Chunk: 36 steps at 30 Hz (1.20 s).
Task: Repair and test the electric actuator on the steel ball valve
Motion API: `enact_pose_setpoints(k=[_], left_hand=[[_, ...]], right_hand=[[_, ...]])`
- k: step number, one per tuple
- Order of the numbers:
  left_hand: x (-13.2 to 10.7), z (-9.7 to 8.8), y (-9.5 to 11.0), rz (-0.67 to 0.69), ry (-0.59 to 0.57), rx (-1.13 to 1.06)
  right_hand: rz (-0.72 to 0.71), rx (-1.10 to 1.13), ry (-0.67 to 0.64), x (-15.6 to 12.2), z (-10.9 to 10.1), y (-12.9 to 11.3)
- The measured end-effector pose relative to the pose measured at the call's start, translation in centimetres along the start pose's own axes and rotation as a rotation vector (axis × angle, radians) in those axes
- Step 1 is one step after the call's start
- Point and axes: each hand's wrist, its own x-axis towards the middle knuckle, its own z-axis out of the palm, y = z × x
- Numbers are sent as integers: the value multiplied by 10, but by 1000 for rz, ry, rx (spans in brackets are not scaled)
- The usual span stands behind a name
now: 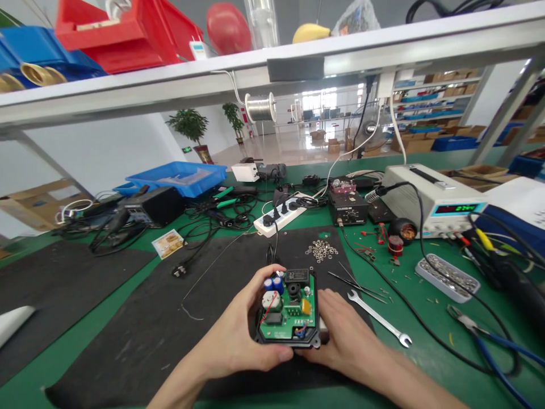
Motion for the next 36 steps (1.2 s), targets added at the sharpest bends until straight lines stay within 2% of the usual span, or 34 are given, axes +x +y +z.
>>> enact_pose_setpoints(k=[3,8,12,16,21,26,31,36], left_hand=[[-1,-2,-1,-18,17,-18],[-2,-4,6,-60,-10,110],[-3,-5,10,-73,-21,84],[-3,-4,14,-95,-10,178],[-2,-2,16,-63,-36,116],[-6,-2,18,-85,-26,202],[-7,0,18,-49,-12,141],[-8,-3,18,-80,-6,161]], right_hand=[[9,12,0,0,0,0],[-7,2,18,-2,1,2],[1,-6,30,-2,2,3],[-9,-22,31,-2,2,3],[4,-21,55,-3,5,4],[7,-47,58,-4,8,4],[12,-12,49,-4,6,2],[10,20,40,-3,4,1]])
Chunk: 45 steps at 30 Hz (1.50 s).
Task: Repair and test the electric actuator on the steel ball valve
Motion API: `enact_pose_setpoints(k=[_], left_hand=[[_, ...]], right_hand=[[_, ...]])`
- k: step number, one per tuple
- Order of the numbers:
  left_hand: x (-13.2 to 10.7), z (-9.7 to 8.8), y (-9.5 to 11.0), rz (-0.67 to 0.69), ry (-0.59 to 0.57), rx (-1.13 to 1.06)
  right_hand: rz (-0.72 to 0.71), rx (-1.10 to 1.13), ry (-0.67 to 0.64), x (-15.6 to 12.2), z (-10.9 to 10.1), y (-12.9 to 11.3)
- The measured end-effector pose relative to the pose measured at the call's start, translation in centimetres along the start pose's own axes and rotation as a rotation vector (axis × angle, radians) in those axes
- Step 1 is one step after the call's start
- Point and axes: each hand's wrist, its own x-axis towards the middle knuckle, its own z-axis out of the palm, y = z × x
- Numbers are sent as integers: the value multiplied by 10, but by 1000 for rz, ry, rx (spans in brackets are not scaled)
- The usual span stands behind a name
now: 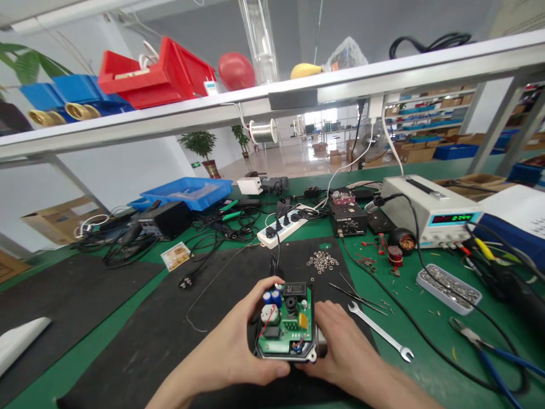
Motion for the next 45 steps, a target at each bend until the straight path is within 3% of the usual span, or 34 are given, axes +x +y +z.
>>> enact_pose_setpoints(k=[16,21,39,45], left_hand=[[-3,-2,1,10,-28,-69],[-5,-2,4,-16,0,9],[-8,6,-39,-6,54,-308],[-2,16,-33,71,103,-189]], right_hand=[[19,-7,-9,1,5,0],[12,-9,-24,1,5,0],[67,0,-1,1,3,0],[44,3,-4,1,2,0]])
